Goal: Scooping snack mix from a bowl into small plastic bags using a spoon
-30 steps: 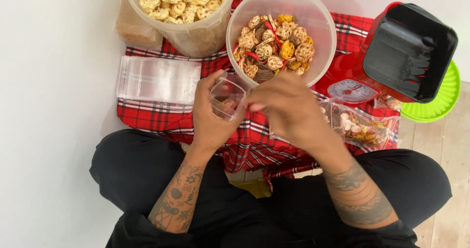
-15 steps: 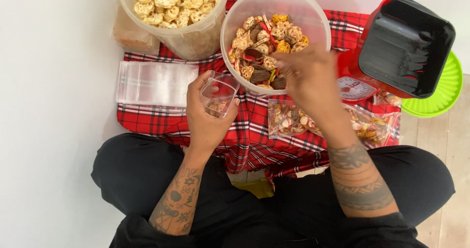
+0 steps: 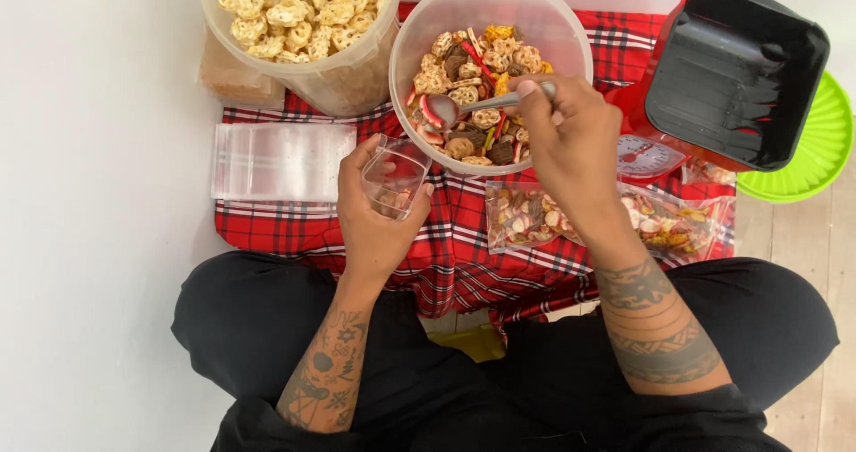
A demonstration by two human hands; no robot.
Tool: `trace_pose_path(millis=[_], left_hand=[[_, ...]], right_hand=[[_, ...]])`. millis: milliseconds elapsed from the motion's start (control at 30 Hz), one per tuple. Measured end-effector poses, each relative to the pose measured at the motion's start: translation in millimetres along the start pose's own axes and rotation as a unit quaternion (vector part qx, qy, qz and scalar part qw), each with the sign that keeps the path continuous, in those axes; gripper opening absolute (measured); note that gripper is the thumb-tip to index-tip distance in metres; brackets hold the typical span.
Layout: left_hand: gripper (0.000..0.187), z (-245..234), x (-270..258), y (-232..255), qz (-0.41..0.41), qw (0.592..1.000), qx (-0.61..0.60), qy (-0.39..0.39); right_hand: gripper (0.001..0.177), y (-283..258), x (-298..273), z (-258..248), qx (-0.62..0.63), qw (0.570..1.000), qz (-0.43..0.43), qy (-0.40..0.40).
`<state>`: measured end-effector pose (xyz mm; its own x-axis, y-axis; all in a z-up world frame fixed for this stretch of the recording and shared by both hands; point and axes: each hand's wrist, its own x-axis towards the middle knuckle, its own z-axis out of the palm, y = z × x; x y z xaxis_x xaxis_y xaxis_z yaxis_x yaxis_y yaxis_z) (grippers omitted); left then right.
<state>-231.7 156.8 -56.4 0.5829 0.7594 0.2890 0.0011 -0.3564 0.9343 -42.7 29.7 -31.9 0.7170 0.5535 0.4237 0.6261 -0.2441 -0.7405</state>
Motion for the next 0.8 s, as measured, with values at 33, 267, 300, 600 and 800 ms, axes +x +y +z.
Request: trace_pose_path(millis=[33,267,300,600,800], left_hand=[[0.073,0,1,0,0.000,1.000,0.001,0.000],[0.071,-6,2,-1,-0.003,1.000,0.016,-0.021],[0.069,-6,1,1,-0.015,0.999,0.018,-0.038],[0.071,-8,0,5,-0.049,0.996,-0.040,-0.065],[0.071,-8,-4,1,0.043,0.994,-0.067,-0.080]], right_hand=[[0.019,-6,1,-3,0.001,1.000,0.000,0.000],[0.020,-15,8,-17,0.071,0.993,0.089,-0.002],[0.021,-11,9,-18,0.070,0.992,0.107,-0.006],[0.018,-41,0,-42,-0.002,0.994,-0.059,-0.091],[0.034,-60,-7,-30,0.067,0.949,-0.223,-0.215]])
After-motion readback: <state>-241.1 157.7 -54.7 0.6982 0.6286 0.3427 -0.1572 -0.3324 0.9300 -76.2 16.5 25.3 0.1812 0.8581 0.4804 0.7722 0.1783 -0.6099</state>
